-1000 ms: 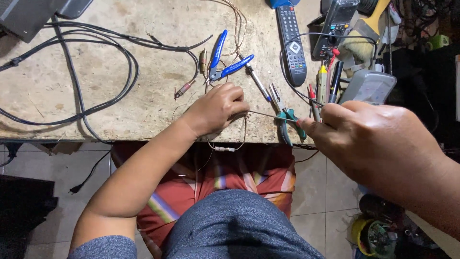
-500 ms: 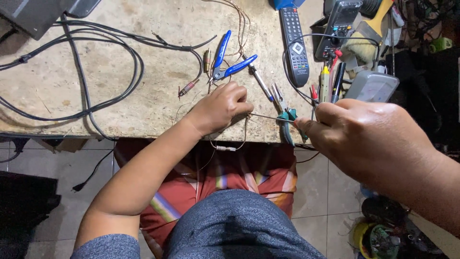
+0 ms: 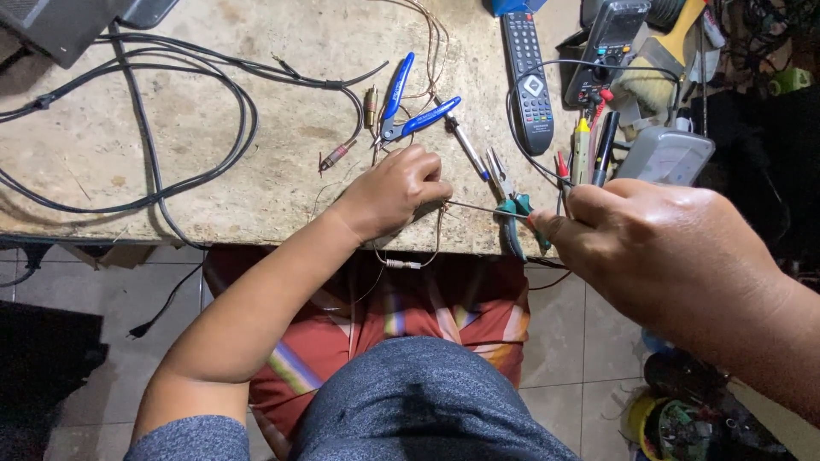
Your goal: Repairing electrical connections by soldering wires and testing them with a multimeter on a workbench.
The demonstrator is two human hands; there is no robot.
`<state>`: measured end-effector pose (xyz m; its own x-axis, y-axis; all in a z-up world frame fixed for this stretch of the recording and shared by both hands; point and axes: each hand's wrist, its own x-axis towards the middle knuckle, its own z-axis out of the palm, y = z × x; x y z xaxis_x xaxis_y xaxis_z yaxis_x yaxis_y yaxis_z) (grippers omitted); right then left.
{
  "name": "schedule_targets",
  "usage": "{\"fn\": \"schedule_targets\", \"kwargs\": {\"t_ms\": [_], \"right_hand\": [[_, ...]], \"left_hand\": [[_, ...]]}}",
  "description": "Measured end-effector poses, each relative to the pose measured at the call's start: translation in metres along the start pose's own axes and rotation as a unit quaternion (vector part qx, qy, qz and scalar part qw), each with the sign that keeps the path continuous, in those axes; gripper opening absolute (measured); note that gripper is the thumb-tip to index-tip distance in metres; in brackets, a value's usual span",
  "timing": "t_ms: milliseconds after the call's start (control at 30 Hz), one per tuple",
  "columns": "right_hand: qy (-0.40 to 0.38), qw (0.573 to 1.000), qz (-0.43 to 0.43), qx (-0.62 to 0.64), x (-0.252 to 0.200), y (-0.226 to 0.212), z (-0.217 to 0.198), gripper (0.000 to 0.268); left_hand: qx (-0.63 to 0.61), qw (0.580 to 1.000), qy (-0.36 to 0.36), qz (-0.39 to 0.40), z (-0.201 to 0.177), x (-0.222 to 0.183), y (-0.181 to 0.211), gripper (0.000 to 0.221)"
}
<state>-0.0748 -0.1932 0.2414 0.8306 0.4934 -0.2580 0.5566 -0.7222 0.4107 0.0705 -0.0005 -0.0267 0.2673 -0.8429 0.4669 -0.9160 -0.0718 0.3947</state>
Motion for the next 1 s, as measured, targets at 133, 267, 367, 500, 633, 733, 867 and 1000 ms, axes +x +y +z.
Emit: {"fn": "schedule_targets", "kwargs": {"t_ms": [133, 267, 367, 500, 633, 733, 867, 1000], "right_hand": [[-0.016, 1.000, 0.005, 0.005, -0.0025, -0.0005, -0.0009, 0.039], [-0.003, 1.000, 0.004, 0.003, -0.0044, -0.0008, 0.0006, 0.040], [-0.006, 1.000, 0.006, 0.006, -0.0054, -0.0002, 0.0014, 0.043], [-0.015, 1.000, 0.000, 0.004, -0.0068, 0.0003, 0.0024, 0.043], [-0.019, 1.000, 0.008, -0.003, -0.0072, -0.0001, 0.0017, 0.044], [-0.010, 1.000, 0.005, 0.003, -0.0081, 0.0007, 0.0031, 0.044], [-0.011, 1.000, 0.003, 0.006, -0.0085, 0.0013, 0.0028, 0.046], [-0.016, 1.000, 0.003, 0.011, -0.0095, 0.0014, 0.0041, 0.045]], "left_hand": [[0.004, 1.000, 0.001, 0.004, 0.0014, -0.0002, -0.0012, 0.041], [-0.004, 1.000, 0.007, 0.004, 0.0018, -0.0006, -0.0011, 0.041], [-0.006, 1.000, 0.012, 0.005, 0.0024, -0.0005, -0.0014, 0.039], [-0.006, 1.000, 0.024, 0.010, 0.0031, -0.0011, -0.0016, 0.037], [-0.004, 1.000, 0.011, 0.002, 0.0022, -0.0005, -0.0012, 0.041], [-0.001, 1.000, 0.000, -0.003, 0.0013, 0.0001, -0.0008, 0.036], [-0.003, 1.000, -0.005, -0.003, 0.0004, -0.0001, -0.0008, 0.042], [-0.006, 1.000, 0.014, 0.008, 0.0035, -0.0008, -0.0028, 0.041]]}}
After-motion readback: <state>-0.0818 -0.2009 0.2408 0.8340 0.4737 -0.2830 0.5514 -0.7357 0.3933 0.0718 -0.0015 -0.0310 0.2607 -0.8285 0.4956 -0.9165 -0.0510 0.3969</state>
